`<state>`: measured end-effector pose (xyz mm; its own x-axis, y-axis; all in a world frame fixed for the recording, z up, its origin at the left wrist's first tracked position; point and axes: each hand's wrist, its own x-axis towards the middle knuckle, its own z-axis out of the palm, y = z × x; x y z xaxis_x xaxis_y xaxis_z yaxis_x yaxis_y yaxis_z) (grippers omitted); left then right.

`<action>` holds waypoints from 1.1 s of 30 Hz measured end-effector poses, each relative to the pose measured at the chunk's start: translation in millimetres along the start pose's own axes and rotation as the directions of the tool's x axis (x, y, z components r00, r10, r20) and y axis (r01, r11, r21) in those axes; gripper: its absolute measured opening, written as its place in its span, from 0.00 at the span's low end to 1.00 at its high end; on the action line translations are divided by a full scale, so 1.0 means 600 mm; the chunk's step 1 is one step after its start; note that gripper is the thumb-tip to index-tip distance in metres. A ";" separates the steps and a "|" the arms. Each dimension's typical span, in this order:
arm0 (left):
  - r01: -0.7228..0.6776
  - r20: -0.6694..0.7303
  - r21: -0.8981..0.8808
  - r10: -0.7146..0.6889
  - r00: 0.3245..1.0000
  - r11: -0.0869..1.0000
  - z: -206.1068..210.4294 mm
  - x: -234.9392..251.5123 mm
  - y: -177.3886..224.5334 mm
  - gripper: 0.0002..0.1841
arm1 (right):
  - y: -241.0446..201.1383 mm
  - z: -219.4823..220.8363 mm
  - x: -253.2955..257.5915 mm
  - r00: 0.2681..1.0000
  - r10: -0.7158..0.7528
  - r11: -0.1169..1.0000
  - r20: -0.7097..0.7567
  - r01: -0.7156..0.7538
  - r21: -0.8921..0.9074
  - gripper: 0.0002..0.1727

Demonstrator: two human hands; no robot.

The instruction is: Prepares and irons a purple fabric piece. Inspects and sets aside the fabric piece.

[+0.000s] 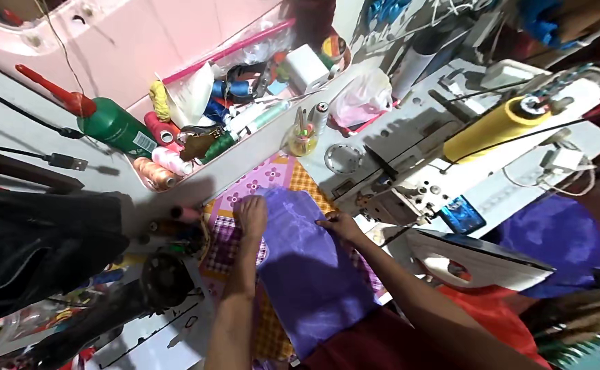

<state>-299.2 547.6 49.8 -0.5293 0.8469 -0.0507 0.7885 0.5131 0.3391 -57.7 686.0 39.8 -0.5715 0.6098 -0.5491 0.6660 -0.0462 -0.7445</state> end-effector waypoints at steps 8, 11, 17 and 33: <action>0.364 0.096 -0.167 -0.353 0.931 0.916 0.007 -0.028 -0.007 0.22 | 0.004 -0.002 0.004 1.000 0.015 1.000 0.014 -0.015 0.015 0.19; 0.309 0.066 -0.109 -0.303 0.951 0.945 -0.001 -0.016 -0.011 0.23 | 0.005 0.000 0.004 1.000 -0.003 1.000 0.007 0.003 0.023 0.18; 0.142 0.123 0.071 -0.150 0.981 0.987 0.017 -0.031 0.007 0.20 | 0.007 0.001 0.001 1.000 -0.020 0.998 0.009 0.020 0.052 0.17; 0.447 0.241 0.085 -0.453 0.858 0.891 -0.119 -0.058 0.058 0.23 | 0.006 0.012 -0.007 0.993 -0.087 0.996 -0.081 0.086 -0.020 0.19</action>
<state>-275.9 525.9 130.6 -0.7364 0.5277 -0.4233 0.4927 0.8471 0.1991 -56.3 677.6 37.1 -0.5869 0.6736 -0.4493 0.6236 0.0221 -0.7814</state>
